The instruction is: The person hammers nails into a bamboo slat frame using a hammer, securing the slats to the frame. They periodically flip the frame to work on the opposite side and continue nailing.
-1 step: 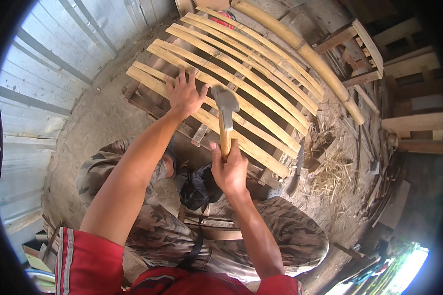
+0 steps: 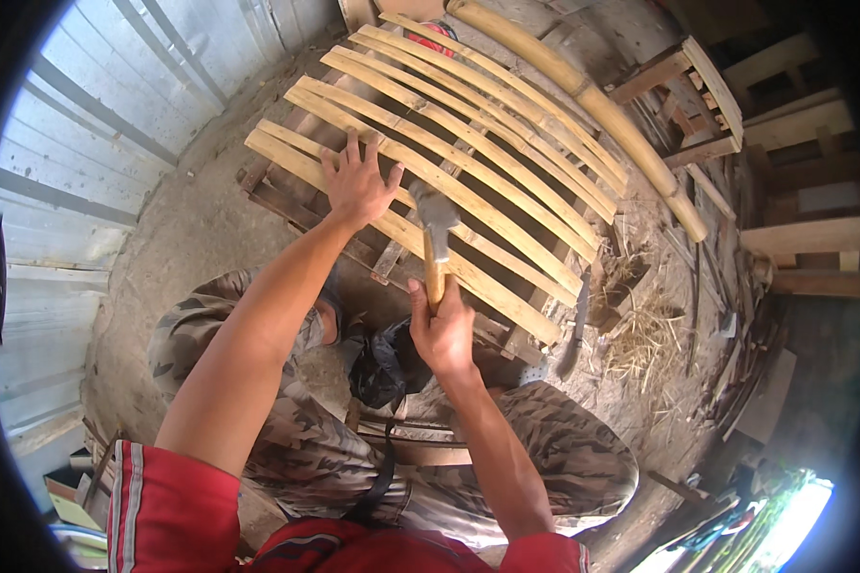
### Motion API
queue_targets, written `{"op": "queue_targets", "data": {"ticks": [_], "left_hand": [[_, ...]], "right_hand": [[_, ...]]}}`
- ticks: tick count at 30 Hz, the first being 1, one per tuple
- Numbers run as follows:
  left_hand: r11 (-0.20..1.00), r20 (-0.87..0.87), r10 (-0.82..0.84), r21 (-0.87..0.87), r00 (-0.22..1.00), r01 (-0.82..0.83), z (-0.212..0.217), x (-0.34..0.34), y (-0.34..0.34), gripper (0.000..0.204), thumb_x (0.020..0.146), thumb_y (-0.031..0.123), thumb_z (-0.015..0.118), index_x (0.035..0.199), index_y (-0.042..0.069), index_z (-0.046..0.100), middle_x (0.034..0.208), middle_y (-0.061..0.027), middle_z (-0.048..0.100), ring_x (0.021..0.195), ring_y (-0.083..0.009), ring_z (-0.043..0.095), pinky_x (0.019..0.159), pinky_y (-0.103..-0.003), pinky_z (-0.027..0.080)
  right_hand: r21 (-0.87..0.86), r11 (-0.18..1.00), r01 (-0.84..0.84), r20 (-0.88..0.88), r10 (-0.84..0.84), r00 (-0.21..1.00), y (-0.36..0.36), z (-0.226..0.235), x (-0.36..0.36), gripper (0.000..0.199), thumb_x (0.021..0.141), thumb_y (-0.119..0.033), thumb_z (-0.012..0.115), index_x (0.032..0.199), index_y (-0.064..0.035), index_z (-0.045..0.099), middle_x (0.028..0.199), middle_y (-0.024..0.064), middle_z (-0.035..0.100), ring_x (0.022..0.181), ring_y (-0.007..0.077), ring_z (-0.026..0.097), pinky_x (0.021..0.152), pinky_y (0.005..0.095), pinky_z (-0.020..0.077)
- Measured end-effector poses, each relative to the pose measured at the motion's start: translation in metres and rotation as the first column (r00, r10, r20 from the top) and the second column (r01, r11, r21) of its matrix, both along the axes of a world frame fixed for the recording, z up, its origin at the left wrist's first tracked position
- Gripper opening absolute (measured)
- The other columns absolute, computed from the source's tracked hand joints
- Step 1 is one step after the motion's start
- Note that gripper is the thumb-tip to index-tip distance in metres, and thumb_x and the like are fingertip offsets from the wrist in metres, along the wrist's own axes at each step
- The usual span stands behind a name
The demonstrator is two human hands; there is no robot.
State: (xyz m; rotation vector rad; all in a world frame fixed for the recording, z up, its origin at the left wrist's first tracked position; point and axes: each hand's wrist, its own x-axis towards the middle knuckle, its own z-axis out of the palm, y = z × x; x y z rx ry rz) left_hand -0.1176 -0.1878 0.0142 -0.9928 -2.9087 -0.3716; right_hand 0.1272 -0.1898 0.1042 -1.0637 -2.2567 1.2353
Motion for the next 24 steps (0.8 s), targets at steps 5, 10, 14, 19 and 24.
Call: {"op": "queue_targets", "data": {"ticks": [5,10,14,19,24], "left_hand": [[1.0,-0.011,0.015,-0.023,1.0,-0.015,0.002,-0.004,0.0,0.072,0.098,0.057,0.045,0.154,0.013,0.037,0.158,-0.0222,0.033,0.136,-0.0331,0.045,0.122,-0.062,0.011],[0.999,0.004,0.031,-0.028,1.0,-0.031,-0.002,-0.011,-0.005,0.072,0.099,0.059,0.045,0.154,0.014,0.036,0.16,-0.0223,0.03,0.14,-0.0338,0.043,0.122,-0.062,0.011],[1.0,0.011,0.017,-0.001,1.0,-0.017,-0.001,-0.007,0.001,0.071,0.099,0.06,0.045,0.154,0.015,0.037,0.16,-0.0227,0.029,0.141,-0.0342,0.042,0.122,-0.061,0.011],[1.0,0.014,0.013,-0.012,1.0,-0.013,0.003,-0.009,0.0,0.072,0.098,0.059,0.046,0.154,0.014,0.037,0.161,-0.0224,0.029,0.141,-0.0332,0.043,0.122,-0.06,0.011],[0.999,0.043,0.035,-0.042,0.998,-0.033,0.002,-0.009,-0.006,0.072,0.099,0.059,0.045,0.154,0.014,0.036,0.162,-0.0229,0.028,0.141,-0.0337,0.043,0.122,-0.06,0.011]], "right_hand": [[-0.007,1.0,-0.023,0.287,0.024,0.958,0.02,-0.03,0.004,0.042,0.098,-0.038,0.067,0.095,0.0031,0.06,0.071,0.0217,0.063,0.064,0.032,0.065,0.06,0.0438,0.0488],[-0.007,1.0,-0.023,0.081,0.024,0.996,0.006,0.032,-0.003,0.037,0.098,-0.034,0.069,0.094,0.0018,0.06,0.063,0.0193,0.06,0.058,0.0377,0.065,0.056,0.0424,0.0496],[-0.01,1.0,-0.02,-0.167,0.018,0.986,-0.001,-0.04,0.008,0.033,0.099,-0.031,0.069,0.09,-0.0004,0.06,0.06,0.0066,0.055,0.058,0.0104,0.049,0.053,0.0317,0.044],[-0.06,0.997,0.043,0.203,-0.03,0.979,0.007,-0.047,-0.002,0.044,0.098,-0.038,0.067,0.08,0.0017,0.06,0.061,0.0157,0.055,0.054,0.025,0.05,0.057,0.0414,0.0456],[0.002,1.0,0.005,-0.104,-0.005,0.995,-0.008,-0.001,-0.004,0.04,0.099,-0.033,0.068,0.079,0.001,0.06,0.058,0.0125,0.055,0.053,0.0152,0.049,0.052,0.0357,0.0439]]}}
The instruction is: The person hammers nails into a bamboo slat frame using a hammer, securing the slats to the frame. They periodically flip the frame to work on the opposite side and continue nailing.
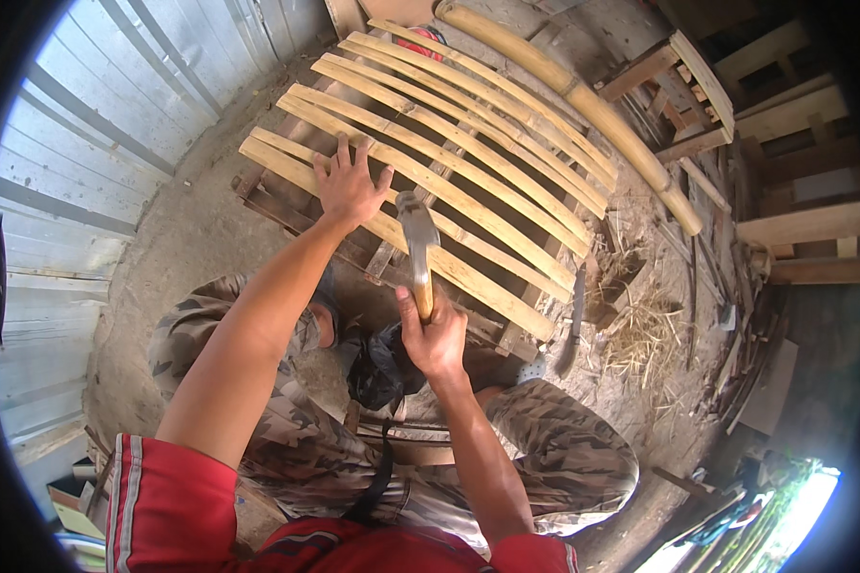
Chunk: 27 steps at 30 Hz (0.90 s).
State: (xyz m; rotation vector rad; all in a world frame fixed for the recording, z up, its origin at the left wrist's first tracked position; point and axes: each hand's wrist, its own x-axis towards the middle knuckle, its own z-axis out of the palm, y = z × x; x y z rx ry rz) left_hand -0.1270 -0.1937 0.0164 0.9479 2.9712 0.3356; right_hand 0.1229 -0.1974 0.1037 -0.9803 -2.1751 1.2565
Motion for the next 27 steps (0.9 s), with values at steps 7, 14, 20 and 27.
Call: {"op": "queue_targets", "data": {"ticks": [7,14,20,27], "left_hand": [[0.999,0.004,-0.033,0.008,0.999,0.033,0.001,0.003,0.005,0.072,0.098,0.059,0.045,0.155,0.016,0.035,0.162,-0.0223,0.027,0.142,-0.034,0.041,0.122,-0.06,0.01],[1.0,-0.017,-0.014,0.027,1.0,0.015,0.002,0.002,0.005,0.071,0.098,0.057,0.047,0.153,0.015,0.038,0.161,-0.0219,0.03,0.14,-0.0329,0.043,0.123,-0.059,0.01],[1.0,-0.057,-0.004,0.029,0.998,0.006,-0.005,-0.005,0.001,0.071,0.098,0.058,0.047,0.152,0.014,0.038,0.161,-0.0216,0.031,0.139,-0.0324,0.044,0.123,-0.059,0.011],[0.999,0.003,-0.031,0.02,1.0,0.031,0.004,0.003,0.006,0.071,0.098,0.059,0.045,0.153,0.015,0.037,0.162,-0.0223,0.027,0.142,-0.0334,0.041,0.123,-0.059,0.01]], "right_hand": [[-0.12,0.992,0.036,0.371,0.011,0.928,0.007,-0.051,-0.001,0.043,0.097,-0.038,0.065,0.088,0.0047,0.065,0.075,0.0313,0.064,0.077,0.0527,0.064,0.065,0.0511,0.0515],[-0.096,0.995,-0.026,-0.089,0.018,0.996,-0.003,-0.016,0.004,0.027,0.095,-0.023,0.069,0.082,-0.0007,0.063,0.062,0.0214,0.061,0.062,0.0437,0.065,0.053,0.0412,0.0484],[-0.059,0.997,0.057,0.319,-0.035,0.947,0.0,-0.054,0.001,0.037,0.095,-0.033,0.065,0.087,0.0038,0.066,0.068,0.027,0.062,0.066,0.0431,0.064,0.062,0.0484,0.0496],[-0.123,0.992,0.02,-0.133,-0.037,0.99,-0.008,-0.044,0.006,0.02,0.093,-0.017,0.068,0.084,0.0004,0.064,0.064,0.0201,0.062,0.064,0.0422,0.067,0.054,0.0402,0.0499]]}}
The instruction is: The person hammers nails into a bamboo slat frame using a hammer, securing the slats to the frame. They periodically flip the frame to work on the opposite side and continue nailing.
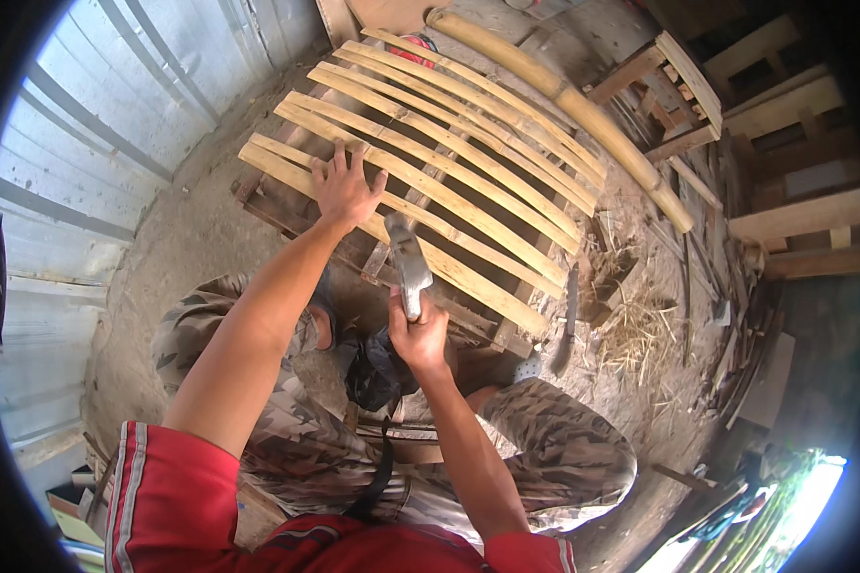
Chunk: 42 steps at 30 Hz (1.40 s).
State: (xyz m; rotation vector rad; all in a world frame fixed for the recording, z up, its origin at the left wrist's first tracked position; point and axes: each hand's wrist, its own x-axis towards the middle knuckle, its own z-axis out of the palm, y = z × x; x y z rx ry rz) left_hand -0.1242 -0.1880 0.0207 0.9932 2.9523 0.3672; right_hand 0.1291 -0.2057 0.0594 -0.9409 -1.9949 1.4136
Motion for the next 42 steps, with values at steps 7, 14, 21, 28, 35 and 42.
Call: {"op": "queue_targets", "data": {"ticks": [7,14,21,28,35,42], "left_hand": [[0.999,0.004,0.024,-0.038,1.0,-0.023,-0.002,-0.004,-0.006,0.071,0.098,0.06,0.044,0.154,0.016,0.036,0.163,-0.0213,0.027,0.142,-0.0335,0.041,0.123,-0.059,0.01],[1.0,-0.001,0.006,-0.006,1.0,-0.006,-0.002,-0.001,0.003,0.07,0.098,0.059,0.045,0.154,0.017,0.037,0.163,-0.0202,0.028,0.142,-0.0325,0.042,0.124,-0.058,0.01],[0.999,-0.019,0.037,-0.006,0.999,-0.038,-0.003,-0.006,-0.012,0.071,0.098,0.059,0.045,0.153,0.015,0.038,0.162,-0.0208,0.029,0.142,-0.0338,0.042,0.123,-0.058,0.01],[0.999,-0.005,0.032,-0.022,0.999,-0.032,-0.002,-0.004,-0.007,0.07,0.099,0.06,0.041,0.154,0.017,0.039,0.163,-0.0162,0.03,0.146,-0.0306,0.036,0.126,-0.053,0.007],[0.995,-0.116,-0.091,0.019,0.989,0.094,-0.02,-0.004,-0.004,0.074,0.099,0.064,0.038,0.155,0.015,0.039,0.165,-0.0129,0.029,0.154,-0.0289,0.022,0.126,-0.053,0.01],[0.949,-0.013,-0.274,-0.163,0.962,0.269,-0.021,0.025,-0.014,0.083,0.1,0.069,0.028,0.162,0.015,0.022,0.17,-0.0133,0.012,0.157,-0.0306,0.008,0.126,-0.054,0.004]], "right_hand": [[0.049,0.999,-0.011,0.388,-0.009,0.922,0.005,0.026,-0.014,0.034,0.094,-0.027,0.066,0.084,0.0053,0.065,0.061,0.0214,0.058,0.054,0.0289,0.057,0.058,0.0421,0.0478],[0.132,0.987,-0.089,0.446,0.021,0.895,0.011,-0.031,-0.002,0.041,0.096,-0.032,0.066,0.08,0.0059,0.063,0.068,0.0269,0.063,0.067,0.0446,0.068,0.058,0.0455,0.0493],[0.036,0.999,-0.016,0.183,0.009,0.983,-0.009,0.023,-0.017,0.038,0.096,-0.029,0.065,0.08,0.0056,0.063,0.069,0.0267,0.062,0.07,0.0444,0.069,0.057,0.0455,0.0484],[0.063,0.97,-0.236,0.633,0.144,0.761,0.014,-0.01,0.014,0.04,0.094,-0.035,0.062,0.092,0.005,0.068,0.088,0.0326,0.068,0.087,0.0502,0.067,0.081,0.0551,0.0548],[0.064,0.879,-0.472,0.879,0.175,0.444,0.076,0.057,0.118,0.044,0.094,-0.046,0.063,0.098,-0.0035,0.072,0.087,0.0229,0.072,0.085,0.0414,0.072,0.078,0.0512,0.0566],[0.126,0.928,-0.351,0.943,-0.002,0.334,0.143,0.096,0.209,0.03,0.092,-0.034,0.065,0.099,-0.0067,0.075,0.09,0.017,0.074,0.083,0.0349,0.073,0.074,0.0482,0.0566]]}}
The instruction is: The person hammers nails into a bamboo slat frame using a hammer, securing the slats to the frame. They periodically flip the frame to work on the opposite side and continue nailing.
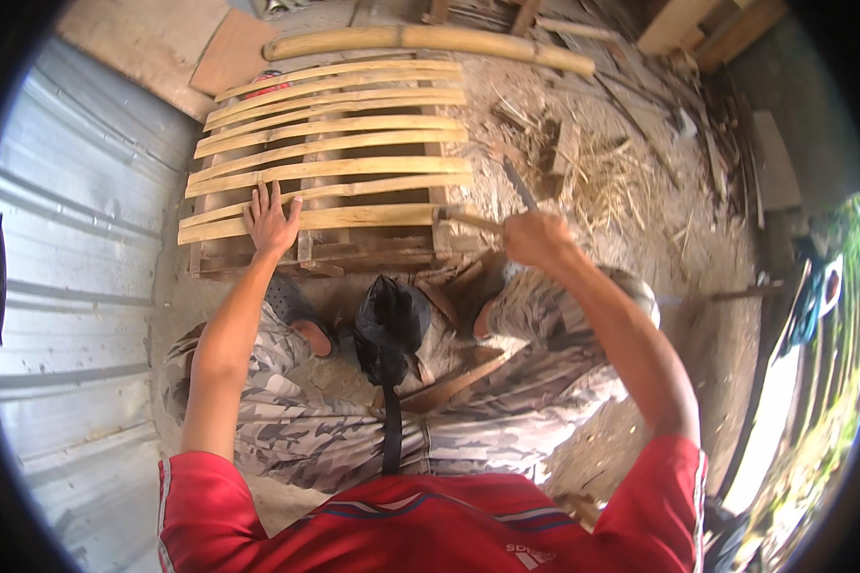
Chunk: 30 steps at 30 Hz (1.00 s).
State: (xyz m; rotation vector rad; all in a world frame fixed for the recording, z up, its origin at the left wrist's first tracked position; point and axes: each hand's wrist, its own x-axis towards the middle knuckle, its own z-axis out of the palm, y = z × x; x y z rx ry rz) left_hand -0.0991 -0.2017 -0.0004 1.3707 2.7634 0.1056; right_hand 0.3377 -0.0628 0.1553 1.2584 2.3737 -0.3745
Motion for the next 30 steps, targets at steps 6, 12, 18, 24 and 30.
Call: {"op": "queue_targets", "data": {"ticks": [6,12,18,24,30], "left_hand": [[0.769,-0.128,-0.498,0.391,0.858,0.505,-0.008,0.085,-0.015,0.067,0.103,0.052,0.044,0.152,0.006,0.041,0.16,-0.0211,0.034,0.152,-0.0369,0.022,0.123,-0.053,0.014],[0.187,0.134,-0.977,0.171,0.165,0.967,-0.032,0.182,-0.062,0.026,0.092,0.023,0.064,0.114,0.009,0.068,0.1,-0.0087,0.066,0.097,-0.0287,0.063,0.089,-0.044,0.049],[0.322,0.441,-0.831,-0.116,0.339,0.94,-0.126,0.164,-0.098,0.018,0.091,0.018,0.066,0.106,0.012,0.074,0.097,-0.0079,0.067,0.1,-0.0289,0.066,0.085,-0.045,0.053],[0.7,0.603,-0.472,-0.188,0.643,0.689,-0.159,0.186,-0.078,0.016,0.085,0.019,0.07,0.092,0.006,0.075,0.096,-0.0173,0.071,0.095,-0.0388,0.067,0.082,-0.05,0.055],[0.822,0.474,-0.331,-0.28,0.816,0.497,-0.188,0.222,-0.095,0.021,0.081,0.018,0.073,0.095,0.003,0.074,0.093,-0.0221,0.07,0.093,-0.0412,0.068,0.082,-0.052,0.056]], "right_hand": [[0.057,0.988,0.146,-0.099,-0.14,0.985,0.008,-0.012,0.018,0.03,0.089,-0.03,0.064,0.099,-0.0043,0.076,0.096,0.0191,0.075,0.091,0.0361,0.073,0.078,0.0475,0.0575],[0.093,0.995,0.04,-0.262,-0.014,0.965,-0.006,-0.021,0.016,0.02,0.09,-0.021,0.063,0.099,-0.0068,0.075,0.088,0.0161,0.074,0.084,0.0353,0.073,0.07,0.0472,0.0563],[0.11,0.994,-0.028,-0.277,0.057,0.959,-0.016,-0.038,0.013,0.016,0.085,-0.018,0.066,0.092,-0.0065,0.075,0.086,0.0156,0.074,0.081,0.0332,0.073,0.068,0.0448,0.0571],[0.13,0.989,-0.069,-0.241,0.099,0.966,-0.018,-0.04,0.017,0.012,0.081,-0.01,0.067,0.086,-0.0071,0.077,0.088,0.0136,0.076,0.081,0.029,0.075,0.067,0.0413,0.0592],[0.094,0.989,-0.112,-0.23,0.131,0.964,-0.02,-0.034,0.018,0.013,0.079,-0.01,0.065,0.088,-0.0061,0.074,0.083,0.0141,0.074,0.079,0.0312,0.074,0.066,0.0426,0.0574]]}}
